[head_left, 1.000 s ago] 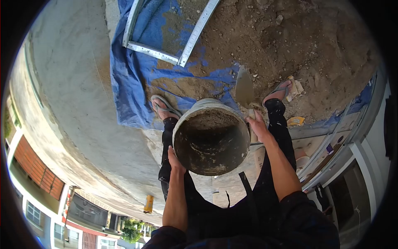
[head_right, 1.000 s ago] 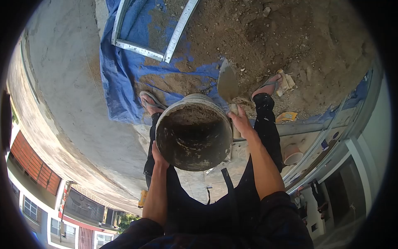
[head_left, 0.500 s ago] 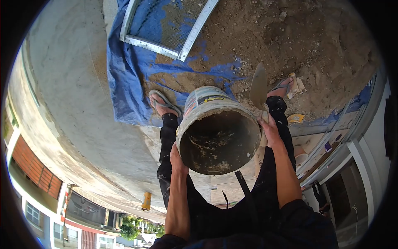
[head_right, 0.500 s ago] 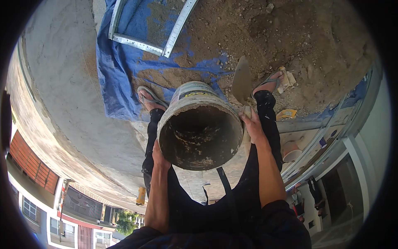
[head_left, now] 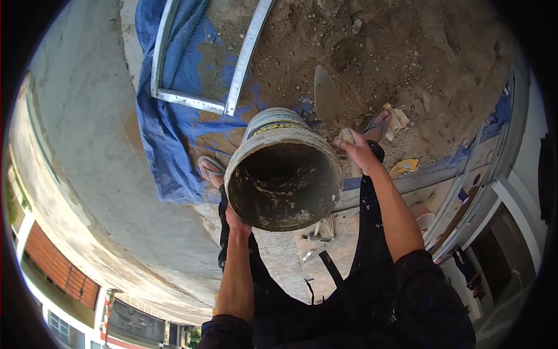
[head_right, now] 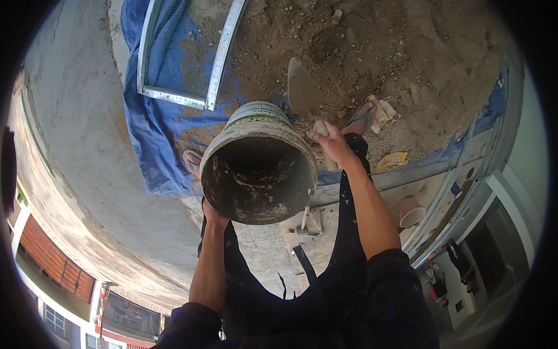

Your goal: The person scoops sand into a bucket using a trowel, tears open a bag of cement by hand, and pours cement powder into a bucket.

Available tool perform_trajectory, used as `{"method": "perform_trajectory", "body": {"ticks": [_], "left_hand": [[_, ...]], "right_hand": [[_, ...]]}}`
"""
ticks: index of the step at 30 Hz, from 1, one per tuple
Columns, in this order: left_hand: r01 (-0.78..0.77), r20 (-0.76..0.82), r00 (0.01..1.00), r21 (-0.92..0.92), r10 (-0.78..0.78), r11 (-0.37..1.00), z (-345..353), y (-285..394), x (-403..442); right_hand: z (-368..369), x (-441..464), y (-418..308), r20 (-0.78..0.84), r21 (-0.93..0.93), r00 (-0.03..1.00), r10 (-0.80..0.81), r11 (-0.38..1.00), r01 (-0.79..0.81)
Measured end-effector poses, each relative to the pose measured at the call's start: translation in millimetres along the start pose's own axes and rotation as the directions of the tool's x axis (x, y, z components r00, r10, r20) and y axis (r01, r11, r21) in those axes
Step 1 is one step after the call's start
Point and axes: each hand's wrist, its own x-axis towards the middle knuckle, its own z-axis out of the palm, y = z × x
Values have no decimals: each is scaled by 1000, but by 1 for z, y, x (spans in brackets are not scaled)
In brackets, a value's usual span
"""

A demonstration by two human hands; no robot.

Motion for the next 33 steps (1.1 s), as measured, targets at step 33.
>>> {"method": "perform_trajectory", "body": {"ticks": [33], "left_hand": [[-307, -195, 561, 854, 805, 421, 23, 19, 25]], "right_hand": [[-10, 12, -70, -43, -695, 898, -438, 659, 288]]}}
